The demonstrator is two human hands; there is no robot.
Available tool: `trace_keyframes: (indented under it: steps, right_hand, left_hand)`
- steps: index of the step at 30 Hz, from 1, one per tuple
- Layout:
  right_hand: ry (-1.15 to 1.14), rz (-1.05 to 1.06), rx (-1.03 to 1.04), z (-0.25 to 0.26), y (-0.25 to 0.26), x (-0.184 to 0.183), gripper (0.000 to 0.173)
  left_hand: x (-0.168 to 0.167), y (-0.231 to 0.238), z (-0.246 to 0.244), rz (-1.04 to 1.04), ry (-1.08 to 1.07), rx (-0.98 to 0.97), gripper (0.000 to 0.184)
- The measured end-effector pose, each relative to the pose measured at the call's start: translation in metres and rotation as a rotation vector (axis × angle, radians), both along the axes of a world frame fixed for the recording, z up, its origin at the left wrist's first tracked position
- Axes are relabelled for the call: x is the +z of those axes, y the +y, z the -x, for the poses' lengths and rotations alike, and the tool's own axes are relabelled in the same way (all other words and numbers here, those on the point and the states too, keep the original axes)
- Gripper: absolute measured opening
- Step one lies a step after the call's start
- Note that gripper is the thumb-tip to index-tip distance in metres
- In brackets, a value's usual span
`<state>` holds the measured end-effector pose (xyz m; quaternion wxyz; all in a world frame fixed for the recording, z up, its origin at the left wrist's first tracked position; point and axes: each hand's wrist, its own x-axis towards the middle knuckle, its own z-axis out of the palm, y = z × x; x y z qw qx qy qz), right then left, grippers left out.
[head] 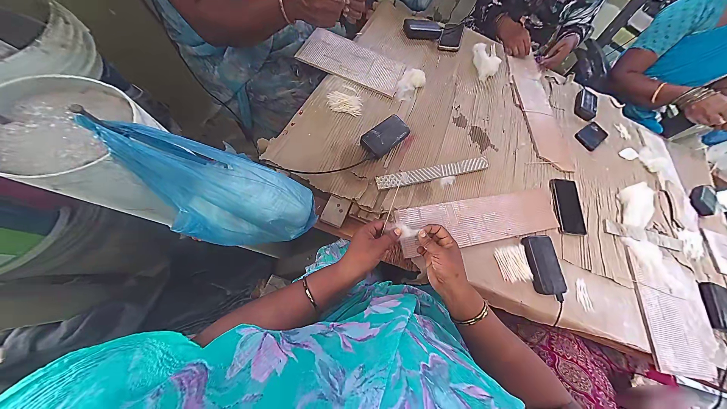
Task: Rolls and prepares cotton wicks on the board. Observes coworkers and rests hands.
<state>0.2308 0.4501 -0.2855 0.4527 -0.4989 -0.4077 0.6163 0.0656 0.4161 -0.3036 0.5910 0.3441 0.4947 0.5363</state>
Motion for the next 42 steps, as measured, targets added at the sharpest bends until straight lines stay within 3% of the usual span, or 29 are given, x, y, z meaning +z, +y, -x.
trace_keyframes:
  steps: [3, 6, 9, 12, 19, 24, 29, 33, 36, 42]
  right_hand:
    - [-0.019, -0.065, 0.058, -0.007, 0.004, 0.0, 0.016]
    - [-0.128, -0.129, 0.19, -0.008, 0.003, 0.002, 0.028]
    - [-0.249, -0.192, 0.233, -0.003, 0.005, -0.002, 0.021]
    - [-0.328, -0.213, 0.173, 0.002, 0.008, -0.007, 0.003]
    - [-0.242, -0.069, 0.064, 0.004, 0.013, -0.004, 0.006]
    - [-0.295, -0.088, 0.2, 0.002, 0.014, -0.009, 0.009]
    - [-0.34, -0.158, 0.049, 0.0, 0.019, -0.012, 0.003]
    - [-0.335, -0.142, 0.044, -0.006, 0.023, -0.011, 0.014]
    - [-0.493, -0.156, 0.184, -0.011, 0.023, -0.014, 0.023]
    - [-0.798, -0.135, 0.746, -0.02, 0.01, -0.004, 0.035]
  left_hand:
    - [0.0, 0.001, 0.0, 0.011, 0.019, 0.013, 0.007]
    - [-0.003, 0.002, -0.002, 0.018, 0.031, 0.012, 0.007]
    - [-0.004, 0.002, -0.003, 0.029, 0.052, -0.002, 0.007]
    - [-0.006, 0.003, -0.003, 0.007, 0.101, -0.025, 0.008]
    - [-0.007, 0.006, -0.001, 0.035, 0.133, -0.008, 0.009]
    - [-0.011, 0.006, -0.004, 0.052, 0.152, -0.016, 0.011]
    - [-0.011, 0.009, -0.001, 0.054, 0.18, 0.004, 0.013]
    - [-0.016, 0.021, 0.009, 0.05, 0.333, 0.035, 0.019]
    - [-0.02, 0.036, 0.019, 0.039, 0.522, 0.027, 0.023]
    - [-0.023, 0.064, 0.021, 0.131, 0.783, -0.067, 0.032]
